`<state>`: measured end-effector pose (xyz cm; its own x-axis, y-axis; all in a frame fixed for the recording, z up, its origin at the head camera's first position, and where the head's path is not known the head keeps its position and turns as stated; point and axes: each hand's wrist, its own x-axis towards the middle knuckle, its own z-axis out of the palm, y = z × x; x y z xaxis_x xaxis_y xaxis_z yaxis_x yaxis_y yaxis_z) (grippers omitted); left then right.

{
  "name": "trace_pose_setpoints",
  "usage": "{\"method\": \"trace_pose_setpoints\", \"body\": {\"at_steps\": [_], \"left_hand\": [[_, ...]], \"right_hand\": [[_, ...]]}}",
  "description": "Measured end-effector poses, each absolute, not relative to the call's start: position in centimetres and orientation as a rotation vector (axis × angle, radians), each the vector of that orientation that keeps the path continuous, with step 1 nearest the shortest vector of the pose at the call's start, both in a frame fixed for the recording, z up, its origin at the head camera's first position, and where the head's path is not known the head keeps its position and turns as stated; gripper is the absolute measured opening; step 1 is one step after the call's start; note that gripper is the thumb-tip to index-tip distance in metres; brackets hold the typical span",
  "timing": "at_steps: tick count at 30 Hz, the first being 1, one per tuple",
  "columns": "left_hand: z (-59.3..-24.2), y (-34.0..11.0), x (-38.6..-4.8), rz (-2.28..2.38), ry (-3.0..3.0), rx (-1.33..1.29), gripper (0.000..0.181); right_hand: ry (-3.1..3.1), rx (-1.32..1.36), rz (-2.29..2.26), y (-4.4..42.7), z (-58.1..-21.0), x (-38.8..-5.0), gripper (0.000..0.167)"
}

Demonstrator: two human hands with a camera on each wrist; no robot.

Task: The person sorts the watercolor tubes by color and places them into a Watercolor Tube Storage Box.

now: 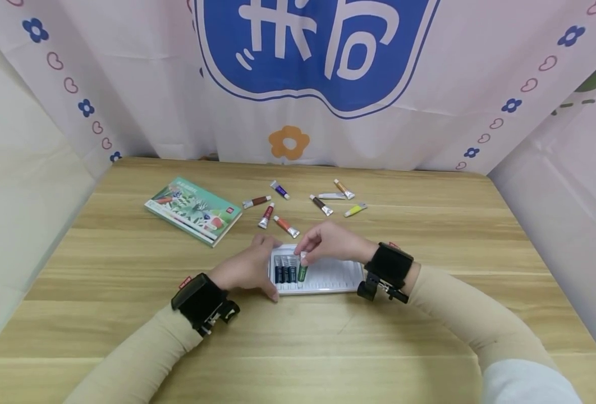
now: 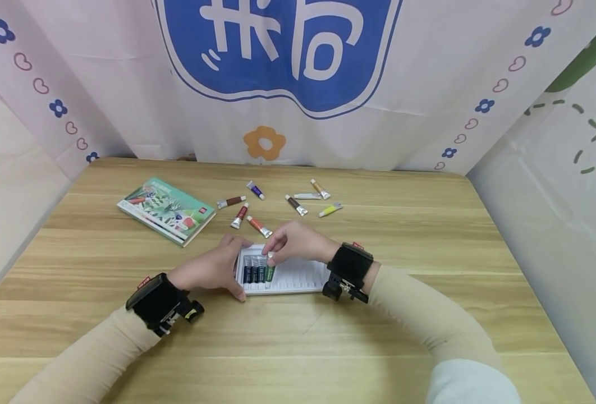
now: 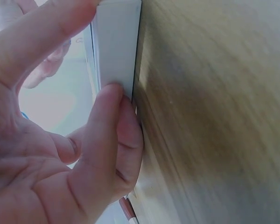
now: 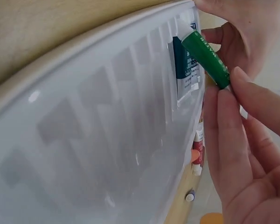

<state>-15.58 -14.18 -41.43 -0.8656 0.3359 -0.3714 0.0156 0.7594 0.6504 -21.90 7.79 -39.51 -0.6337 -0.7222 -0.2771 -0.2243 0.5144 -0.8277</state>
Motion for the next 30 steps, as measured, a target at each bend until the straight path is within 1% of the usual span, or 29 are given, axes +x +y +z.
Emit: {"method": "trace_pose_setpoints", "body": {"at_steps": [4,8,11,18,24,30], "left_hand": [[-41.4,-14.0,-15.7,0.910,2.477,0.259,0.115],[-41.4,-14.0,-15.7,0.903,2.477,0.259,0.114],[-41.5,-14.1,-15.6,0.903,2.477,0.266,0.114],[-41.4,-14.2,-15.6,0.891,2.483,0.274,0.114],[-41.2,-14.2,-15.6,0.882,2.492,0.269,0.113],[-41.3,-14.2,-15.6,0.894,2.482,0.275,0.111]], "right_hand": [[2.207,-0.805,-0.987,7.1,-39.8,-21.7,0.022],[2.319,-0.921,-0.872,6.5,-40.0,-21.2,0.023],[2.352,-0.979,-0.821,6.2,-40.2,-20.9,0.027],[2.335,-1.009,-0.805,6.4,-40.2,-20.5,0.035],[2.378,-1.051,-0.736,6.4,-39.8,-19.8,0.031],[2.397,-1.045,-0.667,6.3,-39.7,-19.6,0.030]]}}
